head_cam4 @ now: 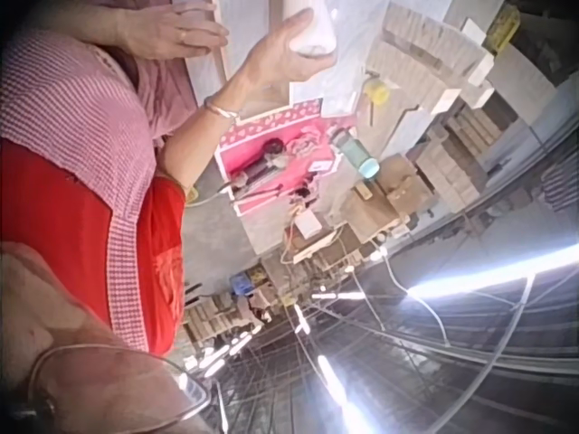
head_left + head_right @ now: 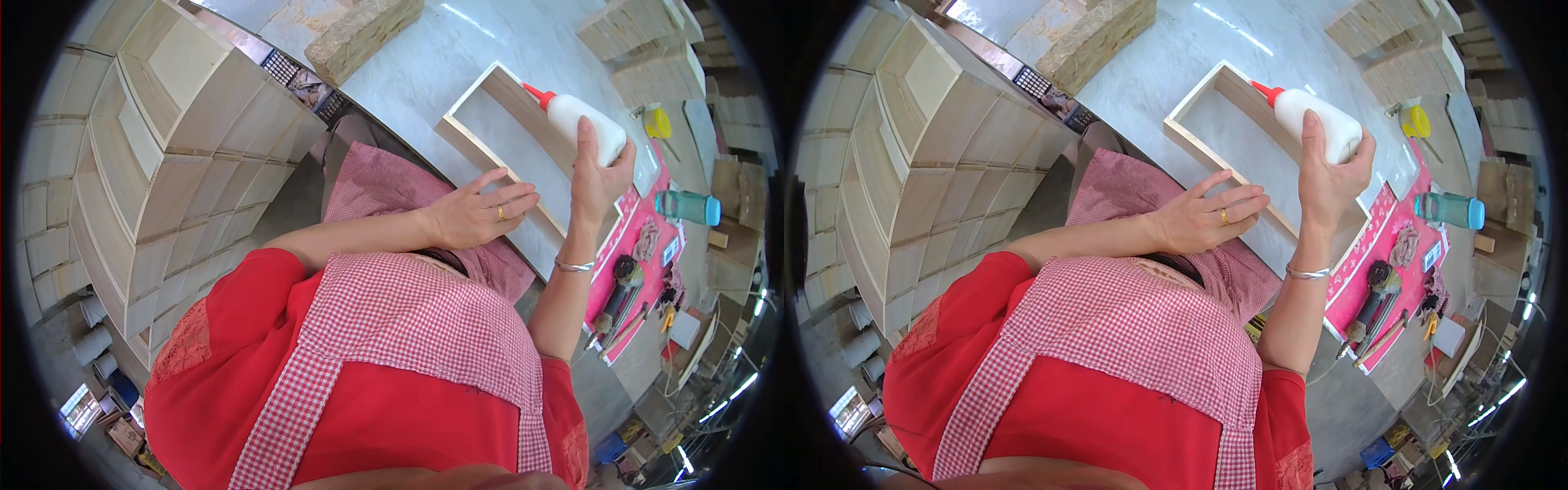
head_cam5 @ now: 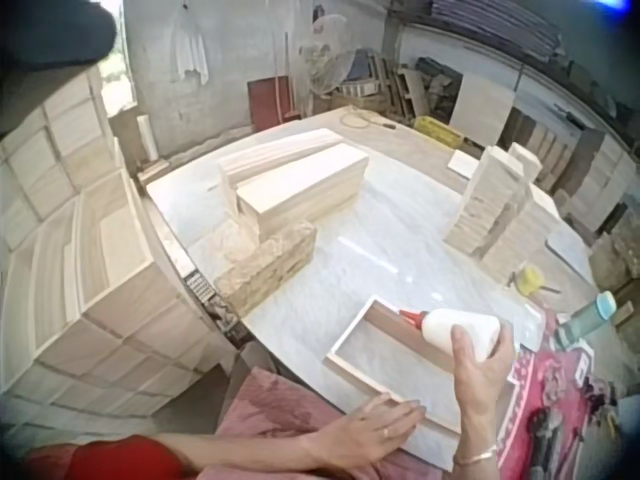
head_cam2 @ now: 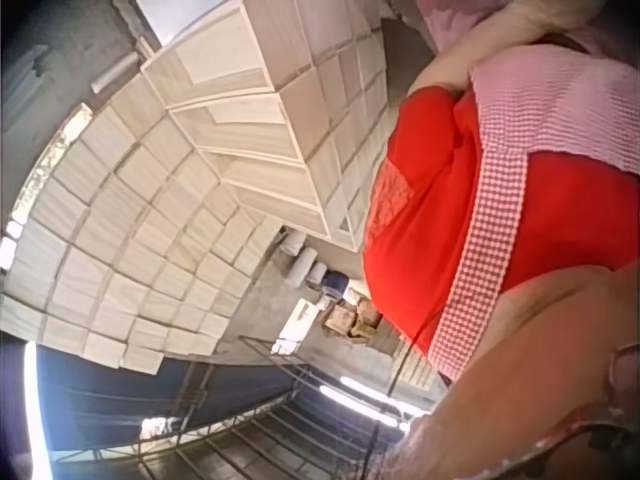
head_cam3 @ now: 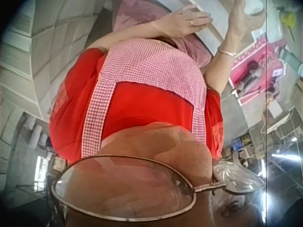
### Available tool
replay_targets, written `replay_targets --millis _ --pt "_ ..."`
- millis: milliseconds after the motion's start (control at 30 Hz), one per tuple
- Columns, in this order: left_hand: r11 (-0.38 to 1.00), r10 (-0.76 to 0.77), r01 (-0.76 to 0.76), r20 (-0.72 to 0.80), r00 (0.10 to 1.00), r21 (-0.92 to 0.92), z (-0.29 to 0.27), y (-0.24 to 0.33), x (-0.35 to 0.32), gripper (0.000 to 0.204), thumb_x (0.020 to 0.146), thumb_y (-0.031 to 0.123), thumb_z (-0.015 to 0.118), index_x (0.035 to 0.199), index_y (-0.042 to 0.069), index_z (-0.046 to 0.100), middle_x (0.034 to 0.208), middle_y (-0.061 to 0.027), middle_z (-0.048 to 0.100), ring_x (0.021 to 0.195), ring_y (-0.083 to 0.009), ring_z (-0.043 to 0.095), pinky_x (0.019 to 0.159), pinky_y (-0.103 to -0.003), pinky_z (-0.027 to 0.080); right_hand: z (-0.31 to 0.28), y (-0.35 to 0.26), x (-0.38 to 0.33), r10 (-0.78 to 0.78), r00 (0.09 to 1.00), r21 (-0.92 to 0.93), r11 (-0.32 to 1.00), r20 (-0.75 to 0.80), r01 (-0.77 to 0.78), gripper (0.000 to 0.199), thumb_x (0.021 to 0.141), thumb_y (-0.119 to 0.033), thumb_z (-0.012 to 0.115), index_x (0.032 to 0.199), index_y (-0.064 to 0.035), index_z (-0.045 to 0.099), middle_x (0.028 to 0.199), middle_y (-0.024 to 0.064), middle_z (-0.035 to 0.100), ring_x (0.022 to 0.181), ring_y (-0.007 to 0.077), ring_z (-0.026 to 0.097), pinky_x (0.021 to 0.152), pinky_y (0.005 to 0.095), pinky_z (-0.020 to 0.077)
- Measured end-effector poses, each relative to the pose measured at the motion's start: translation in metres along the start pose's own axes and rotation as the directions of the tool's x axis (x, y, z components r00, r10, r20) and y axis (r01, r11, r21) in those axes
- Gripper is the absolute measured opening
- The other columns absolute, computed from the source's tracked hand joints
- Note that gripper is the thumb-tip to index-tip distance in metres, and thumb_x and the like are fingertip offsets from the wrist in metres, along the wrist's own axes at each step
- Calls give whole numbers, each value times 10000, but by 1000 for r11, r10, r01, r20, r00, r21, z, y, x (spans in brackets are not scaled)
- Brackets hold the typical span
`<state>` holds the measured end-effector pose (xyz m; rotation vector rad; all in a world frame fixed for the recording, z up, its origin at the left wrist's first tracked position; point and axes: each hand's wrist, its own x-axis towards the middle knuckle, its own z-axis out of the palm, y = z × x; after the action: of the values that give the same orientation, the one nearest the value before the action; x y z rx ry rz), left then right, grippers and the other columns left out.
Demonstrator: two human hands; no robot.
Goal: Assembling small wooden storage boxes using glue and a pneumatic nailer.
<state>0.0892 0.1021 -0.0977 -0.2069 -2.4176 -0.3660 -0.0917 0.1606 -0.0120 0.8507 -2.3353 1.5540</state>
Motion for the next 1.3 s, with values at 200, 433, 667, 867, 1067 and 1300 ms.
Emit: replay_targets --millis 200,433,667,867,1067,1300 --pt "1000 -12 12 -14 1000 9 0 0 0 219 876 195 585 1048 103 684 1397 -30 524 1348 -180 450 1138 -481 315 -36 6 -6 137 991 -43 990 -7 -137 458 818 -275 835 1066 32 602 958 95 654 867 152 617 787 302 514" --pt "1000 -5 5 -4 1000 22 0 0 0 210 866 184 599 1040 106 688 1384 -25 533 1334 -176 467 1149 -482 289 -78 27 -16 60 995 -76 995 -80 -66 380 838 -277 818 997 -1 611 863 48 636 692 95 571 585 242 463" --pt "999 1 -1 -3 1000 41 2 1 1 212 840 168 636 1035 110 694 1379 -24 534 1331 -174 468 1162 -480 263 -117 42 -24 58 985 -104 992 -162 -75 345 853 -269 803 995 -14 619 841 29 633 635 70 553 506 217 441" --pt "996 -9 8 21 1000 84 0 1 2 223 825 157 663 1042 119 699 1370 -27 534 1324 -187 472 1164 -480 259 -148 55 -32 113 973 -103 985 -201 -136 334 860 -257 795 999 -9 621 841 31 636 620 62 543 501 210 428" --pt "997 -5 1 49 999 78 0 1 2 243 809 152 690 1049 125 702 1376 -33 527 1323 -201 471 1168 -479 248 -179 72 -38 120 961 -123 980 -251 -154 322 862 -249 793 986 -11 616 832 33 634 601 50 531 492 201 413" --pt "995 -16 11 43 999 100 3 1 1 283 788 153 714 1069 123 704 1389 -40 519 1330 -213 464 1171 -483 225 -205 83 -46 128 944 -135 975 -304 -176 300 867 -243 785 967 -22 608 811 28 623 573 38 505 473 189 388"
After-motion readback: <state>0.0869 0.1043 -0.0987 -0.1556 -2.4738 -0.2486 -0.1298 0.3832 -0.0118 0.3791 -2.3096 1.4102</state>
